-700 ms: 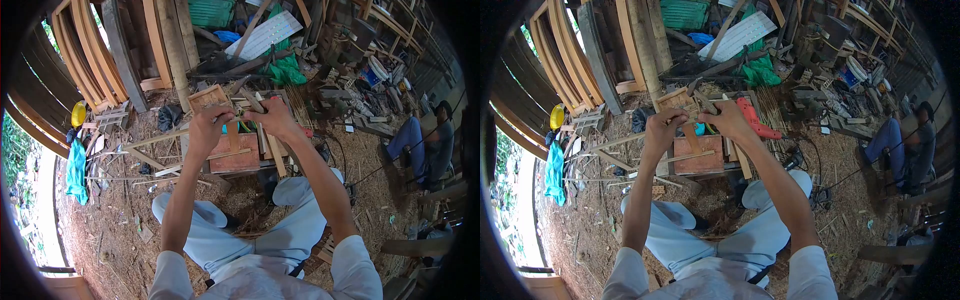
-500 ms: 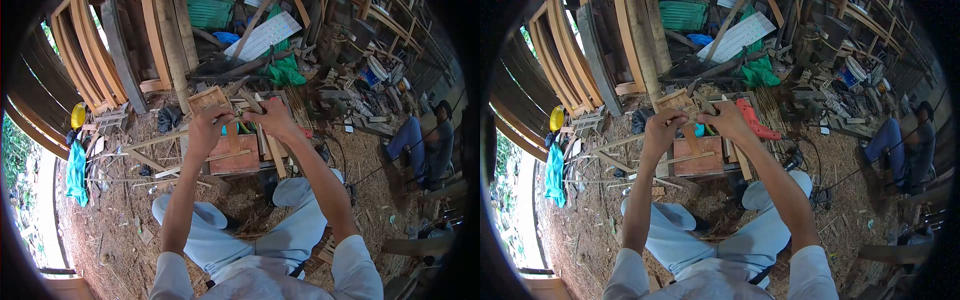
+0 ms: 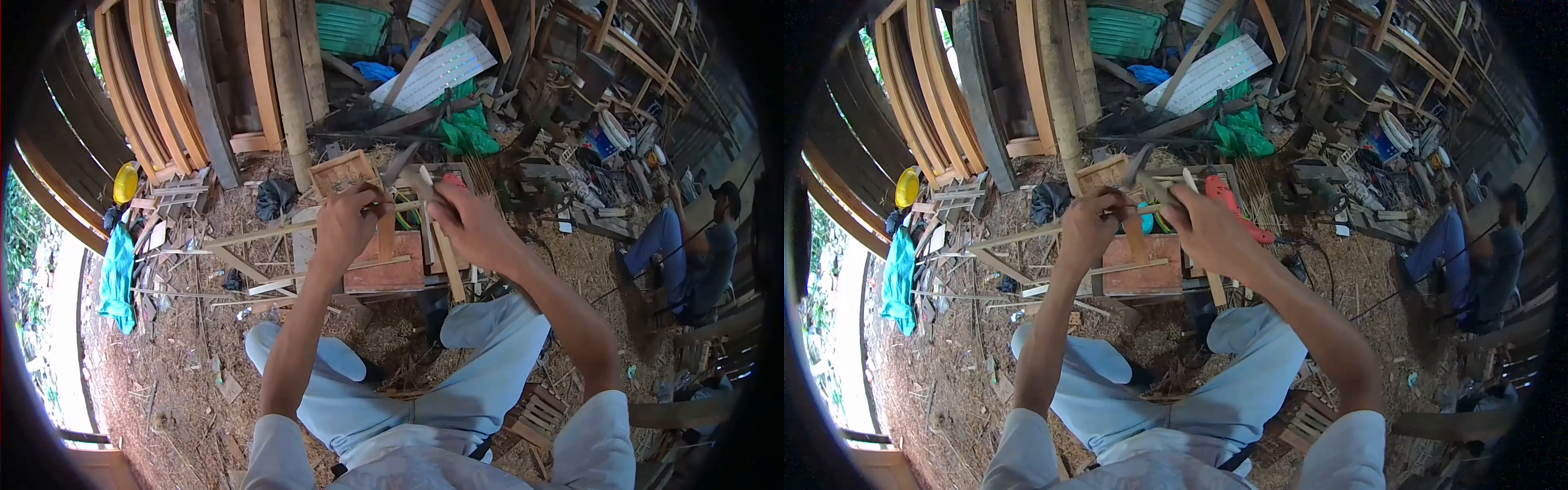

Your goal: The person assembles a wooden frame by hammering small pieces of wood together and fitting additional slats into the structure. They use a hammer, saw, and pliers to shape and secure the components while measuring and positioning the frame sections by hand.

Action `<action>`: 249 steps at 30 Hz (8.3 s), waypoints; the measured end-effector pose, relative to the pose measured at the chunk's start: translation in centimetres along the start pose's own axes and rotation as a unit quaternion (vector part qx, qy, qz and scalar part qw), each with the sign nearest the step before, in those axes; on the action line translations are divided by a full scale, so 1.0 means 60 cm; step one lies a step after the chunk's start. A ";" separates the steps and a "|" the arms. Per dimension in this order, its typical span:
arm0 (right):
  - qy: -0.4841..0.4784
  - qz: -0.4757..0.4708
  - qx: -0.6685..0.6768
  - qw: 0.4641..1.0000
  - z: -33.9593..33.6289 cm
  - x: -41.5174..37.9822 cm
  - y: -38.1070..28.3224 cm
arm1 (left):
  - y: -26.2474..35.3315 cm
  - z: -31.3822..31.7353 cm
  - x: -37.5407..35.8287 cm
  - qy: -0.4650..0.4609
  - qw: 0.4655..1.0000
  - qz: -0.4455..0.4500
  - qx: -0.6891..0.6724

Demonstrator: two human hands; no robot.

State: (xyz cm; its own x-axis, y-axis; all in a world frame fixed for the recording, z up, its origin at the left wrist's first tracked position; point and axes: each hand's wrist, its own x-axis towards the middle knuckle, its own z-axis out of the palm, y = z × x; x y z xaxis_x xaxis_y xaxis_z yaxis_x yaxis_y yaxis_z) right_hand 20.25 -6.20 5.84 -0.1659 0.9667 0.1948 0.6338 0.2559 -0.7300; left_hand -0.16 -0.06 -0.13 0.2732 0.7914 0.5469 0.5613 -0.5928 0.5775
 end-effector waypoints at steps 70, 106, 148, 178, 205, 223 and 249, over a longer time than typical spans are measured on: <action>-0.064 -0.019 -0.169 0.983 -0.020 -0.019 -0.031 | 0.002 -0.005 0.001 -0.023 0.995 -0.081 -0.052; -0.021 -0.045 -0.162 0.985 -0.010 -0.023 -0.035 | 0.002 -0.001 -0.003 -0.029 0.994 -0.097 -0.034; -0.037 0.038 -0.131 0.990 -0.001 0.008 0.006 | -0.006 -0.018 -0.010 -0.046 0.995 0.040 0.075; 0.092 0.077 0.112 0.986 0.100 0.081 0.098 | -0.010 0.045 -0.023 0.067 0.964 0.155 0.203; 0.134 -0.058 -0.150 0.978 0.154 0.074 0.031 | -0.018 0.006 -0.018 -0.013 0.989 -0.024 0.146; 0.154 -0.066 0.037 0.985 0.089 0.064 0.041 | 0.003 -0.006 -0.021 -0.001 0.993 0.005 0.117; 0.003 -0.025 -0.220 0.975 -0.013 -0.026 -0.033 | 0.014 0.001 -0.036 -0.030 0.987 0.031 0.152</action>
State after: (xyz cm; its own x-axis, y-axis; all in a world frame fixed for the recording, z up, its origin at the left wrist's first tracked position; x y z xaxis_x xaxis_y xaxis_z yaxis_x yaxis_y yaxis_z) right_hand 19.84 -8.22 7.49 -0.2016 0.9527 0.2273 0.8877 0.2758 -0.3688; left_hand -0.21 -2.26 -0.86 0.3556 0.7677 0.5331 0.7481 -0.5757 0.3300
